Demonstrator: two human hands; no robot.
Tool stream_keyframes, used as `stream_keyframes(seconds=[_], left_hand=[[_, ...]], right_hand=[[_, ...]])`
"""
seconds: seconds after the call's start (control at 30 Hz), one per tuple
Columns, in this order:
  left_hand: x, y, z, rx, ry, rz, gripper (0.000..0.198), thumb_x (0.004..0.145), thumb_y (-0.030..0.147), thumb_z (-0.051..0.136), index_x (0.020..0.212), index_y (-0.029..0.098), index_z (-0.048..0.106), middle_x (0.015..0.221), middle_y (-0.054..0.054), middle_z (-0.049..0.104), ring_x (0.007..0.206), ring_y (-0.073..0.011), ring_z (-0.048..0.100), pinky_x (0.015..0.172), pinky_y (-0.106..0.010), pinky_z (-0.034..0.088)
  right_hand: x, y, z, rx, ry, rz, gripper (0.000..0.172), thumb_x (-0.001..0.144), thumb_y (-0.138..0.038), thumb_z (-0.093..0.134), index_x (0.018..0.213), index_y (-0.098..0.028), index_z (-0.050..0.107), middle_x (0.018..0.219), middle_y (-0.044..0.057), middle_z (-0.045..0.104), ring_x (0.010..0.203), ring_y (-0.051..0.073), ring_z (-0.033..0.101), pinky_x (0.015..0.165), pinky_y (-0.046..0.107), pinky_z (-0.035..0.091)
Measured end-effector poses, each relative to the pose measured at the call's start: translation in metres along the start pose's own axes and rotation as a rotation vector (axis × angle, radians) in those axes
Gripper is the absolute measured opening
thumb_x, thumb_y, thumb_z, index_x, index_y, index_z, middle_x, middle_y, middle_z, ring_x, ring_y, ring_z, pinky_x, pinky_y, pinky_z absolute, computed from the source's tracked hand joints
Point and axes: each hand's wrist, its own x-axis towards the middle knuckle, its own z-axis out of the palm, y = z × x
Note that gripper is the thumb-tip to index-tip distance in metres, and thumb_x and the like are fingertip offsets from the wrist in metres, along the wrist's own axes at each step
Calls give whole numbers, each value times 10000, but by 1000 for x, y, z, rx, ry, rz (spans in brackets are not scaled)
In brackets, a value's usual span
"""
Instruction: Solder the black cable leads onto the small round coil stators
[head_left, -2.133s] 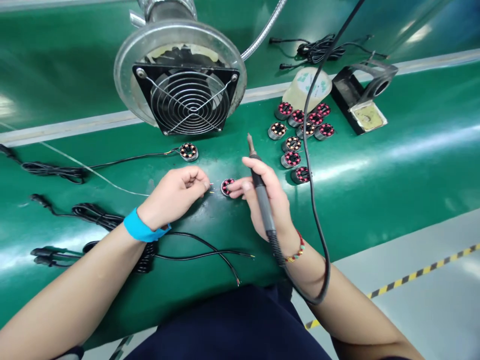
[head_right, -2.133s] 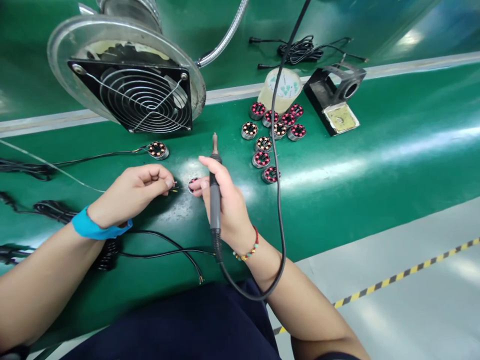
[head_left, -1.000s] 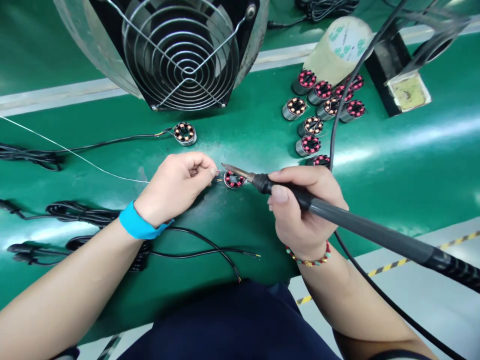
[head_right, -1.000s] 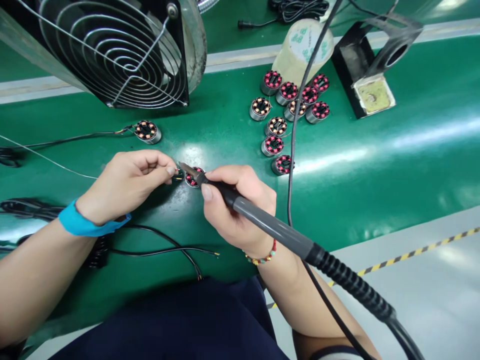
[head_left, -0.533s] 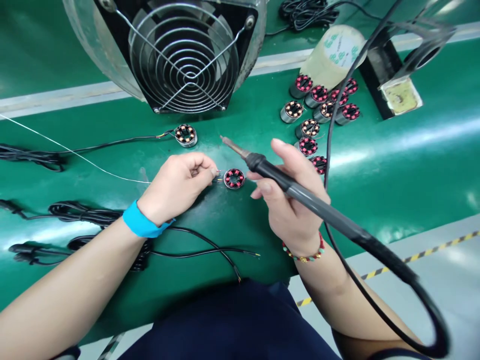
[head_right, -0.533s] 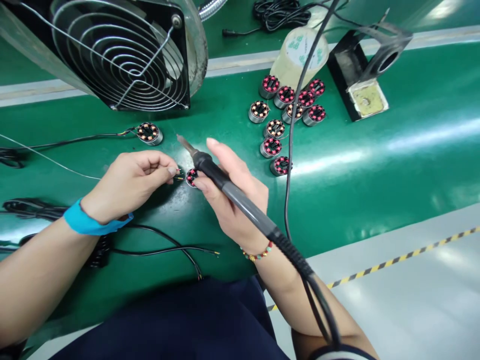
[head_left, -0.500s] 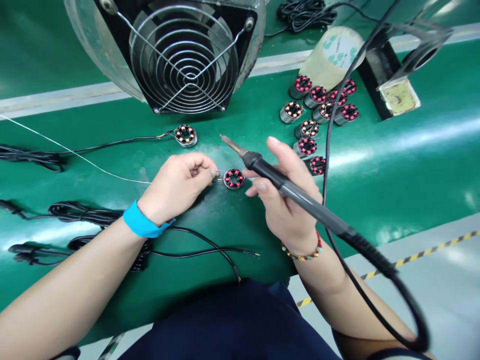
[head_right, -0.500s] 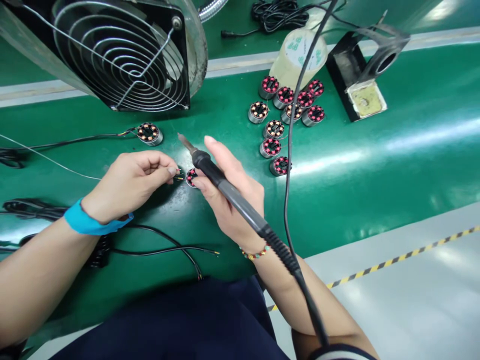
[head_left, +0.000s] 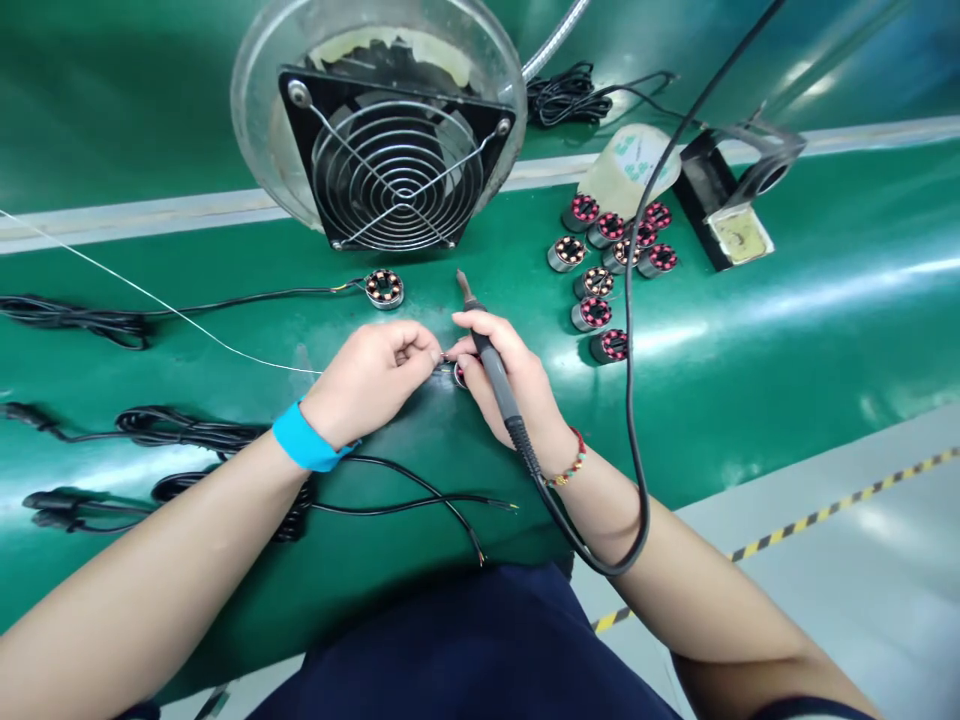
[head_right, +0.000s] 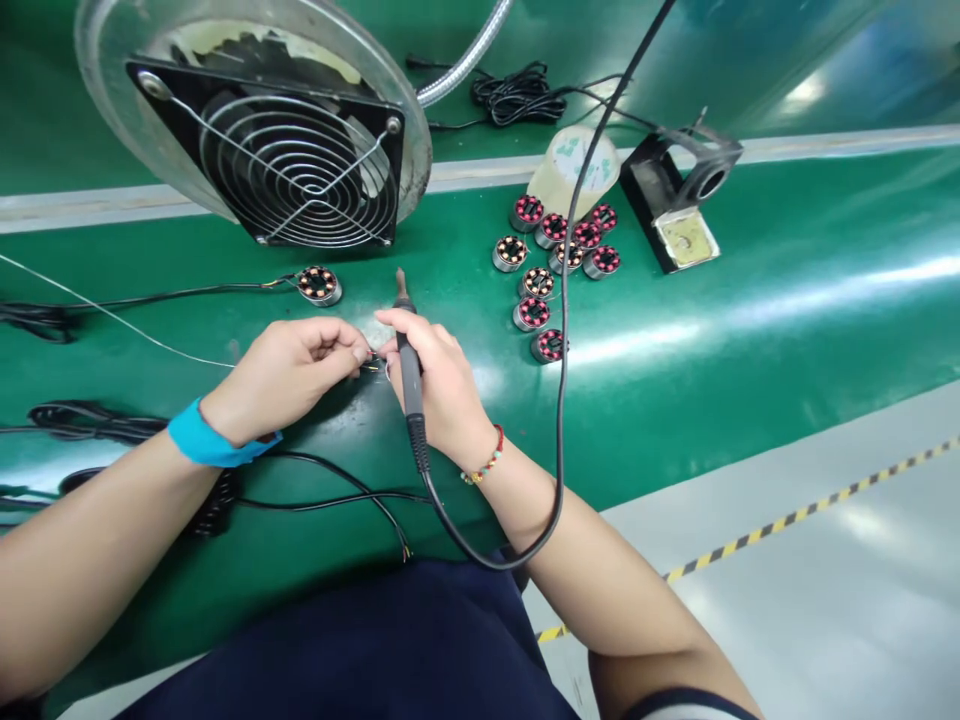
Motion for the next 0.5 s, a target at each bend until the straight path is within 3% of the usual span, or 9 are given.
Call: stream_keyframes(seconds=[0.27,0.5], left_hand=[[-3,-5,0,-151,-4,20,78,788,248,531,802,175,555,670,18,568,633,-122,542,593,-247,421],[-4,-5,-1,-143,-16,22,75,780,243,532,743,182,512,666,16,557,634,-120,532,608,-257,427]], right_hand=[[-5,-6,-4,-192,134,-242,407,847,-117,530,1227,-260,489,886,0,668,906,190,574,861,374,466],[-8,-10,-2,-195,89,-304,413,841,-111,516,1226,-259,490,881,-5,690,877,192,589,844,369,428]])
